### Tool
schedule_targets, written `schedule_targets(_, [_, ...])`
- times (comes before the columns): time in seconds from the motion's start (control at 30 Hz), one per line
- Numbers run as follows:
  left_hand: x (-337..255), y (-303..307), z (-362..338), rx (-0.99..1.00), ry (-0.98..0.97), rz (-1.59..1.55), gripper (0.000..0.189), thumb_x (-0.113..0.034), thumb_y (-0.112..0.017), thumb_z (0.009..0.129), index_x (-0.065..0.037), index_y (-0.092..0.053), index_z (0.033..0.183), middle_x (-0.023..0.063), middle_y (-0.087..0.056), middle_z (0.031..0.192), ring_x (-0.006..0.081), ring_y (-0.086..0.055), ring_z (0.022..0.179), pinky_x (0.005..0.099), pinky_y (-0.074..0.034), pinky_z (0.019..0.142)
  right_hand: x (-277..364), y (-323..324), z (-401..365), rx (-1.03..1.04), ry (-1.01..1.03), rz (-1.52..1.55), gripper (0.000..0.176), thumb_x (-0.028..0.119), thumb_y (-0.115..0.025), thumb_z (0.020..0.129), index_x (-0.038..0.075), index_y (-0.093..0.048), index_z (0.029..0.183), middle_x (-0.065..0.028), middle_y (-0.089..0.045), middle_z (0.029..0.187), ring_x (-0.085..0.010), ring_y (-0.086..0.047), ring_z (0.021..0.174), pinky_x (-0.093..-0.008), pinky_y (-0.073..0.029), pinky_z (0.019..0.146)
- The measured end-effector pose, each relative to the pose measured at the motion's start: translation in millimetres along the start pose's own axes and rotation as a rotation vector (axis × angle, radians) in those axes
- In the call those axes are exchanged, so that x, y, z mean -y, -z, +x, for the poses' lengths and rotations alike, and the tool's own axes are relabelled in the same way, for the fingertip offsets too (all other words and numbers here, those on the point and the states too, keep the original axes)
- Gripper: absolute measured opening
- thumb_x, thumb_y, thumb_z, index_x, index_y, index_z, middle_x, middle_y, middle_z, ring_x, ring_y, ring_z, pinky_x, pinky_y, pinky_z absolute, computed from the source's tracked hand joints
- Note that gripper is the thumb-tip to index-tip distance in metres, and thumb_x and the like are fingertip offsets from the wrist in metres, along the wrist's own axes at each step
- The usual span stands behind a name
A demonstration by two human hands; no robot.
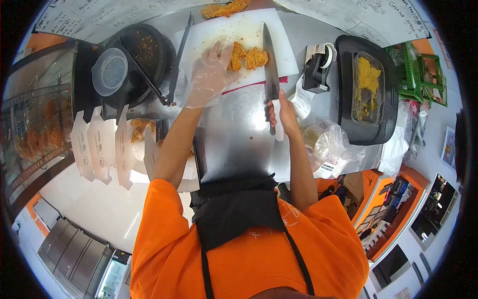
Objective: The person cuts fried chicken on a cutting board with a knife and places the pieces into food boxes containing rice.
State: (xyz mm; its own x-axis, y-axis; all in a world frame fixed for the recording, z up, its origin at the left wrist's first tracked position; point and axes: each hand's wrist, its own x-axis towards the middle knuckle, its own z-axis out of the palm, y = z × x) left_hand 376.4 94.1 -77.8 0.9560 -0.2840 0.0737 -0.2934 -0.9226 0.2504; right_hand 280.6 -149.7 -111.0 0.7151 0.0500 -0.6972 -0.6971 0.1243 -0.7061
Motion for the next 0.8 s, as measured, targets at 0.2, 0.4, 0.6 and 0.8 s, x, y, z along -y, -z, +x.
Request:
schedule_targets(0.2, [11,8,10,0.128,0.095,-0.003,0.076,-0.053,-0.063,0.081,-0.013,-0.042,0.141,0.0189,-0.041,0.144,0.0385,-0.041,0.13,0.045,-0.036,0.106,-7,1,-7,-0.068,0.015,0.012,0.068,0.061,-0.034,0.096,-0.001,-0.056,0.081,-0.0039,-0.049,0.051,-0.0136,-0.046,0.036,-0.0271,-0.038,0.034])
schedule_targets(0.4, [13,-8,39,-0.059,-0.265,0.055,0.069,-0.049,-0.064,0.081,-0.012,-0.047,0.136,0.0194,-0.045,0.14,0.0373,-0.044,0.127,0.0443,-0.034,0.107,-6,4,-4,-0.041,0.018,0.003,0.069,0.062,-0.034,0.096,-0.001,-0.057,0.08,-0.0037,-0.049,0.051,-0.0138,-0.046,0.037,-0.0271,-0.039,0.035])
schedule_targets(0.6, [14,-23,39,0.086,-0.308,-0.048,0.054,-0.044,-0.063,0.084,-0.012,-0.054,0.127,0.019,-0.05,0.129,0.0347,-0.049,0.119,0.0433,-0.04,0.101,-7,3,-4,-0.068,-0.012,0.005,0.069,0.063,-0.035,0.096,-0.001,-0.056,0.082,-0.0036,-0.048,0.051,-0.0137,-0.046,0.037,-0.0276,-0.038,0.034])
schedule_targets(0.8, [-7,0,19,-0.03,-0.226,-0.128,0.048,-0.038,-0.062,0.085,-0.008,-0.058,0.123,0.0177,-0.054,0.115,0.0363,-0.052,0.111,0.0465,-0.04,0.097,-9,2,-5,-0.055,0.026,-0.006,0.068,0.062,-0.035,0.096,-0.001,-0.056,0.085,-0.0034,-0.047,0.052,-0.0135,-0.045,0.037,-0.0279,-0.038,0.034])
